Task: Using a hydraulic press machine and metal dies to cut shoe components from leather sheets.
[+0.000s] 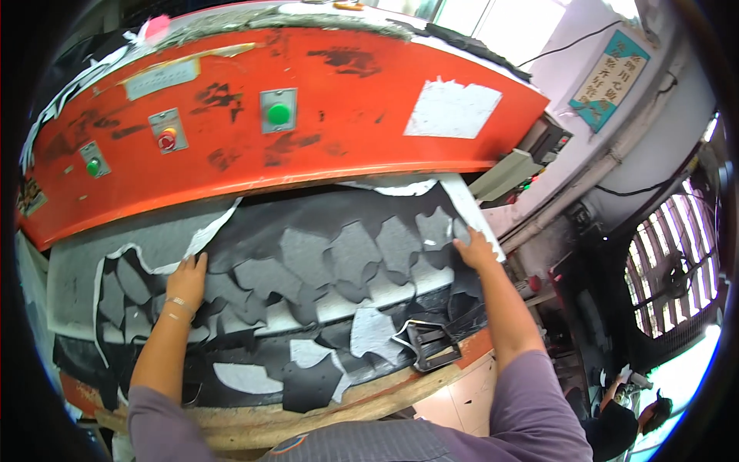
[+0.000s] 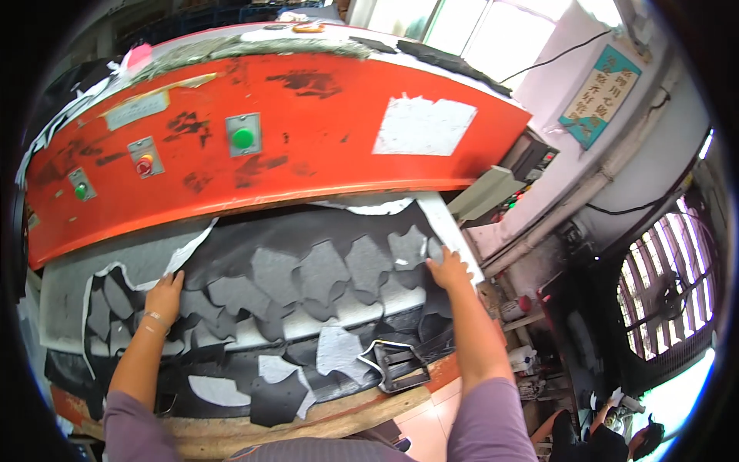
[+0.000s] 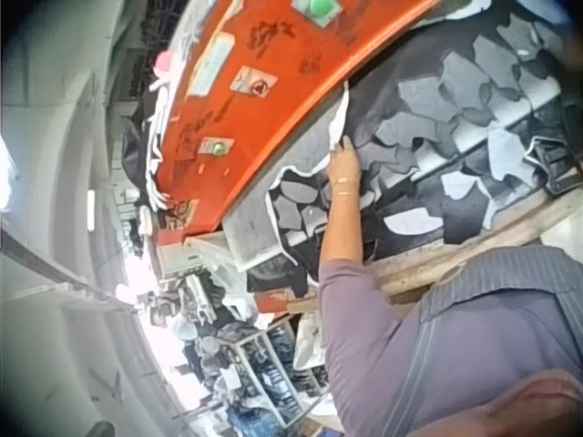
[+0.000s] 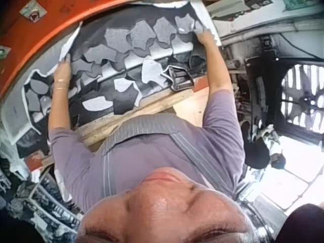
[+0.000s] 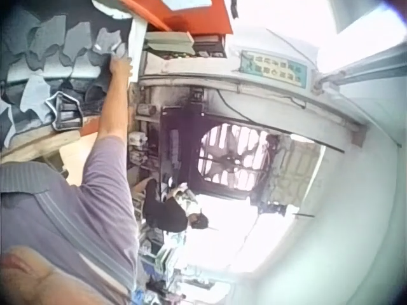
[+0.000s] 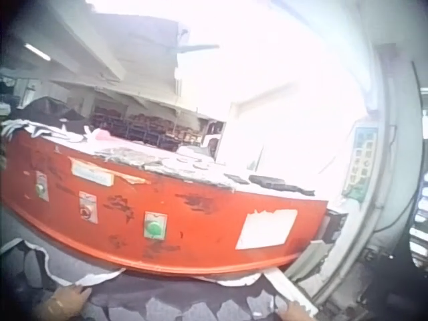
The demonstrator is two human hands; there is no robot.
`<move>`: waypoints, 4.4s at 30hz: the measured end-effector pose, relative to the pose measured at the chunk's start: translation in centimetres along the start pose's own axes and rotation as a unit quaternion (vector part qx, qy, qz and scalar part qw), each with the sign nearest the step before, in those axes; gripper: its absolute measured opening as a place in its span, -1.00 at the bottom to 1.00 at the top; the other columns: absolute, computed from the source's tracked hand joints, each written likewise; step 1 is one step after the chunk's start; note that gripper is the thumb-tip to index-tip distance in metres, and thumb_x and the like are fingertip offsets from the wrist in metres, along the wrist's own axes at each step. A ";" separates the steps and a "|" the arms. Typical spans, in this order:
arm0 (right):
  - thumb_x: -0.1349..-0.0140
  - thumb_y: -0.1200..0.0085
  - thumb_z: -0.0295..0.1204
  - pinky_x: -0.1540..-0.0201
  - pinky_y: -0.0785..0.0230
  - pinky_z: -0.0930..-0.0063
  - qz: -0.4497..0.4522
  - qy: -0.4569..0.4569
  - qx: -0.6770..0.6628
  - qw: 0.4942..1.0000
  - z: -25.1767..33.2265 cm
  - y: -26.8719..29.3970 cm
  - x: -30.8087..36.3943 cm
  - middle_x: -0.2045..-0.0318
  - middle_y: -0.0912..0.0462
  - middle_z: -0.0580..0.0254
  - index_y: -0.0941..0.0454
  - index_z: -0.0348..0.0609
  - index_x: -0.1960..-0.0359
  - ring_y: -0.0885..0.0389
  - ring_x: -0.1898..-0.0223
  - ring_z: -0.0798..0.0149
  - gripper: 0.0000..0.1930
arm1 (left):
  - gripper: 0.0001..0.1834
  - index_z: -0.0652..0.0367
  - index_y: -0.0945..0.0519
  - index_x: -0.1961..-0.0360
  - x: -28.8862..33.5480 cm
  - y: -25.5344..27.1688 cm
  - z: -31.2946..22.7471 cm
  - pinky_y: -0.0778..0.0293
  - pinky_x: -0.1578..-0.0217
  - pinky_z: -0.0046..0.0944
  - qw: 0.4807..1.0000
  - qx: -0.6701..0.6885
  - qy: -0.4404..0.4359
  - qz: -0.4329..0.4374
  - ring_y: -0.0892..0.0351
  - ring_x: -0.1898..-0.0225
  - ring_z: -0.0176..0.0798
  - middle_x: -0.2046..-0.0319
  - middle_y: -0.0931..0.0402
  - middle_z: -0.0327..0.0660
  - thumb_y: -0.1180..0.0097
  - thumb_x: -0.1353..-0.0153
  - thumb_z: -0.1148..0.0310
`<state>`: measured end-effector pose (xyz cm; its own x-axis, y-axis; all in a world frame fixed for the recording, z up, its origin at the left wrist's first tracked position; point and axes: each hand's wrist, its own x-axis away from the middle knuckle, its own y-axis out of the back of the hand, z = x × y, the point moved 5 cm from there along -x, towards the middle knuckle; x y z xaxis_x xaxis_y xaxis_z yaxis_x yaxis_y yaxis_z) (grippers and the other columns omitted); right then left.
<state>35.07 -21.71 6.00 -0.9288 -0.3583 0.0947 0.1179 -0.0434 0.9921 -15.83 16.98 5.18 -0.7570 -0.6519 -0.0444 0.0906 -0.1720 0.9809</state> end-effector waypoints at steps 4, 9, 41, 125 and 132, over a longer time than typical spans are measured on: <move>-0.30 0.15 -0.16 -0.09 -0.32 0.00 -0.032 0.020 0.032 0.999 -0.6 -2.6 -2.0 -0.17 -0.32 -0.16 -0.27 0.25 -0.27 -0.44 -0.08 -0.20 -0.52 | -0.48 0.15 -0.35 -0.20 -0.6 -0.3 -0.4 -0.52 0.05 -0.14 0.999 -0.044 0.017 -0.004 -0.46 -0.10 0.02 -0.10 -0.41 0.07 0.07 -0.16 0.47; -0.28 0.23 -0.37 0.02 -0.42 0.11 -0.020 0.054 0.035 0.998 -1.8 -2.5 -3.3 0.08 -0.55 -0.09 -0.30 0.42 -0.24 -0.58 0.08 -0.10 -0.51 | -0.43 0.15 -0.32 -0.24 -0.1 0.4 -1.1 -0.52 0.05 -0.15 0.998 -0.047 0.043 0.027 -0.45 -0.13 0.02 -0.14 -0.38 0.09 0.05 -0.14 0.49; -0.02 -0.21 -0.05 -0.03 -0.29 0.04 0.101 0.389 -0.147 0.904 -2.9 5.3 7.5 -0.03 -0.52 0.04 -0.47 -0.14 -0.05 -0.46 -0.04 -0.01 -0.40 | -0.69 0.17 -0.64 0.25 2.2 14.9 -32.3 -0.46 0.20 -0.11 0.937 0.315 -0.148 0.020 -0.57 0.27 -0.02 0.35 -0.62 -0.10 -0.19 -0.09 0.17; 0.31 -0.46 -0.15 -0.31 0.00 0.03 0.193 0.581 -0.119 0.782 38.5 -6.7 23.1 -0.33 -0.01 -0.08 -0.45 0.10 -0.10 -0.09 -0.32 -0.15 -0.21 | -0.17 0.23 -0.35 -0.18 8.6 -1.8 0.2 0.14 -0.33 0.12 0.923 0.371 -0.001 -0.097 -0.16 -0.32 -0.03 -0.14 -0.42 -0.10 -0.32 0.09 0.04; 0.41 -0.52 -0.28 -0.28 -0.11 0.21 0.177 0.537 -0.242 0.789 38.6 -5.8 21.3 -0.28 -0.08 -0.07 -0.53 -0.04 0.04 -0.19 -0.28 -0.09 -0.27 | -0.18 0.23 -0.32 -0.18 5.0 -1.0 1.1 0.09 -0.32 0.09 0.905 0.409 -0.051 -0.106 -0.28 -0.25 -0.03 -0.10 -0.40 0.12 -0.34 0.08 0.10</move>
<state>1.02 6.88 5.45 -0.0049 -0.9997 -0.0233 0.6644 -0.0206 0.7471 -20.40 14.73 4.19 -0.7609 -0.5896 -0.2708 -0.5410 0.3461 0.7665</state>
